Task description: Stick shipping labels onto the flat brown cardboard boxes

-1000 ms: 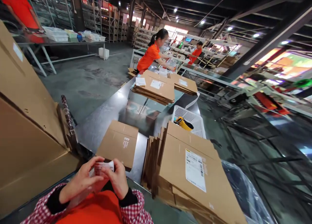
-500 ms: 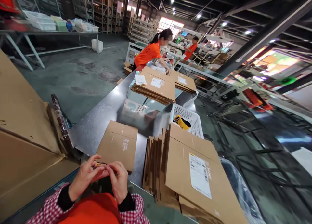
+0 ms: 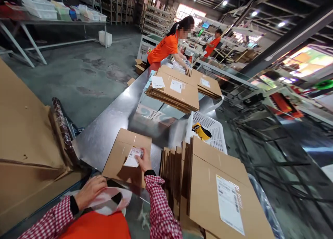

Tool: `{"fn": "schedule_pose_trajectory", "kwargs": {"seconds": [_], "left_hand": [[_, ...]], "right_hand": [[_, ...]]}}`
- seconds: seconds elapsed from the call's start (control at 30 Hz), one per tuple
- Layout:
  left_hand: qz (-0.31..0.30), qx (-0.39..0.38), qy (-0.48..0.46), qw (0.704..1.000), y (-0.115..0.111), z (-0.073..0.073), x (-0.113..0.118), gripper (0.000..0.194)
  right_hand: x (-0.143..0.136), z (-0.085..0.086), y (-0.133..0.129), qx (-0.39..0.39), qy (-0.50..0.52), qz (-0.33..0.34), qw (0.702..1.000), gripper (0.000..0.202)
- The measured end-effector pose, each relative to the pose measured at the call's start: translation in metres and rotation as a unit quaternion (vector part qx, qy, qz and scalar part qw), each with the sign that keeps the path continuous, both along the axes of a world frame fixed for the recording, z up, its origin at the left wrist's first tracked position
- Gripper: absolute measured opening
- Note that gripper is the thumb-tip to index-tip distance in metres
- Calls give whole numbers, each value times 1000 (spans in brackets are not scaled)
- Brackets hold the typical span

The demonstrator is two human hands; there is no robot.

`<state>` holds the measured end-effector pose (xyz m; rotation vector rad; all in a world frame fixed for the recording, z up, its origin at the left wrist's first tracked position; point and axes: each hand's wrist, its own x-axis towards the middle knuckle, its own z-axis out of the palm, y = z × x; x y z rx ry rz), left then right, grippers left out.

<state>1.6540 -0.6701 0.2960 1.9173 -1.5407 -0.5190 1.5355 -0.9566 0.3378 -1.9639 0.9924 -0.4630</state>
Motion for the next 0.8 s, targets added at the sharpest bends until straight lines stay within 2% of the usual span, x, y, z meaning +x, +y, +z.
{"fn": "schedule_pose_trajectory", "kwargs": {"seconds": [0.13, 0.23, 0.3, 0.4, 0.43, 0.5, 0.57, 0.6, 0.63, 0.73, 0.8], "left_hand": [[-20, 19, -13, 1000, -16, -21, -2, 17], [-24, 37, -11, 999, -18, -31, 0, 22], [-24, 43, -7, 999, -17, -35, 1, 23], [-24, 48, -1, 999, -17, -38, 2, 22], [-23, 49, 0, 999, -18, -39, 2, 22], [-21, 48, 3, 999, -19, -39, 2, 22], [-19, 47, 7, 999, -20, -38, 3, 22], [-16, 47, 10, 999, -20, -38, 3, 23], [-11, 47, 12, 999, -20, -36, 4, 24], [26, 46, 16, 998, -19, -33, 1, 26], [59, 41, 22, 997, -19, -32, -1, 27]], "right_hand": [[18, -29, 12, 4, 74, 72, 995, 47], [19, -35, 15, -9, 113, 93, 989, 60], [15, -34, 17, -31, 145, 85, 985, 71], [14, -35, 32, -130, 249, 28, 959, 82], [15, -37, 41, -167, 280, 30, 945, 81], [20, -44, 58, -212, 296, 96, 926, 70], [23, -51, 66, -219, 282, 164, 920, 60], [21, -55, 65, -212, 285, 163, 921, 57], [17, -57, 60, -199, 299, 132, 924, 56], [-9, -58, 37, -128, 350, -47, 927, 60], [-28, -55, 27, -90, 350, -116, 925, 60]]}}
